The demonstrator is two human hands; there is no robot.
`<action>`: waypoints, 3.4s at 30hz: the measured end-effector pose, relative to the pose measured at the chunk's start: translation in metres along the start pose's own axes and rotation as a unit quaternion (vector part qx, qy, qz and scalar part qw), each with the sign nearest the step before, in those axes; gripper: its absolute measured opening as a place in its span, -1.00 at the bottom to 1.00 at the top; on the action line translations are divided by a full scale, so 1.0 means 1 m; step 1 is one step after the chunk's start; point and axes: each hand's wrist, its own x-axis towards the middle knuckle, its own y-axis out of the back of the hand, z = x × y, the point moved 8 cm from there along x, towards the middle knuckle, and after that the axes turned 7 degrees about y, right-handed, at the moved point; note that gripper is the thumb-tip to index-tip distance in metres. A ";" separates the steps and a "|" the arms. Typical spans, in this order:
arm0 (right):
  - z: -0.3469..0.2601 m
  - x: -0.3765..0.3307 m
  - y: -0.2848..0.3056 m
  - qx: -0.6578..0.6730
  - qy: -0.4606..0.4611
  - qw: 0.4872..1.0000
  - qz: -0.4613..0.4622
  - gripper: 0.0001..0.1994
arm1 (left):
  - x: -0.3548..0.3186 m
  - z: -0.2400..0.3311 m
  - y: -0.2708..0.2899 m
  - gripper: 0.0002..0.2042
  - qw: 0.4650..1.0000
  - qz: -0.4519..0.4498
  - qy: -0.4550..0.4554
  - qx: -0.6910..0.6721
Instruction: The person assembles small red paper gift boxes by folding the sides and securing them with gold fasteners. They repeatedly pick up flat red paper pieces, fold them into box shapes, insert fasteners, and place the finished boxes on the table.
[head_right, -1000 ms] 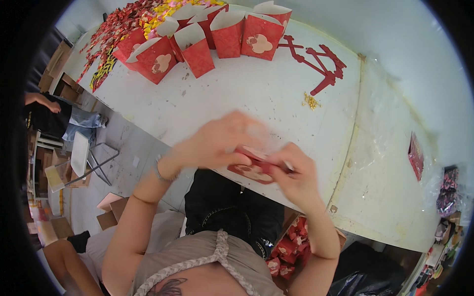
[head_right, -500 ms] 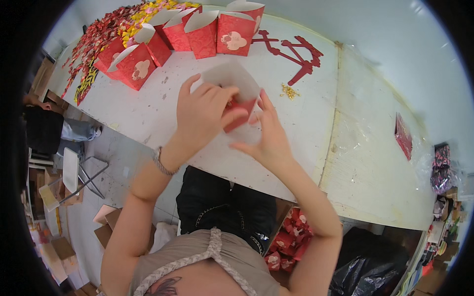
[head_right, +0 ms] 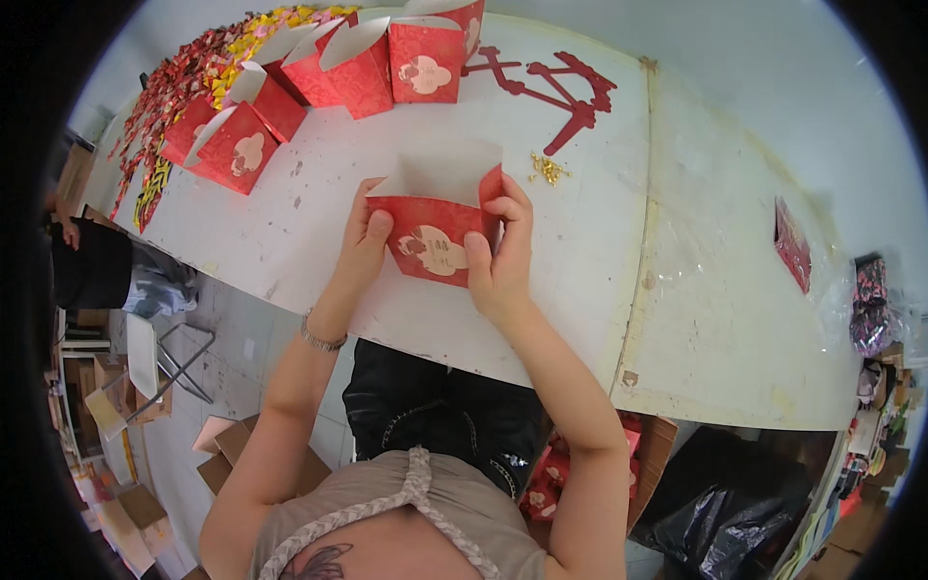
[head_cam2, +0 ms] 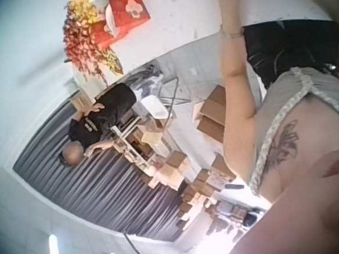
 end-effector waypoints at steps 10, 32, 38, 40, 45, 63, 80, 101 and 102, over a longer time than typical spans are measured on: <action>0.007 -0.001 0.011 -0.055 -0.162 0.985 0.003 -0.78 | -0.015 0.010 -0.005 -0.78 0.974 0.184 0.123 0.055; 0.009 0.003 -0.004 0.034 -0.274 0.957 -0.093 -0.87 | -0.016 -0.001 -0.012 -0.86 0.986 0.059 0.119 -0.101; -0.001 0.003 -0.004 0.042 -0.137 0.983 -0.115 -0.85 | -0.020 0.013 -0.019 -0.98 0.989 0.054 0.054 -0.130; 0.000 0.001 -0.003 0.068 -0.108 0.985 -0.113 -0.85 | -0.020 0.013 -0.022 -0.92 0.987 0.076 0.121 -0.069; -0.009 0.007 -0.009 0.087 -0.126 0.985 -0.074 -0.89 | -0.025 0.019 -0.009 -0.83 0.986 0.077 0.115 0.097; 0.081 0.073 0.001 -0.153 -0.240 0.909 -0.306 -0.71 | 0.019 0.025 0.013 -0.81 0.975 0.194 0.060 0.086; 0.127 0.163 0.129 -0.291 -0.283 0.876 -0.260 -0.73 | 0.019 0.019 -0.022 -0.85 0.984 0.137 0.113 -0.002; 0.078 0.052 0.049 -0.449 -0.053 0.863 -0.225 -0.85 | -0.027 0.043 -0.030 -0.91 0.988 0.138 0.018 0.066; 0.085 0.050 0.045 -0.477 -0.059 0.843 -0.243 -0.85 | -0.026 0.044 -0.029 -0.91 0.987 0.140 0.005 0.076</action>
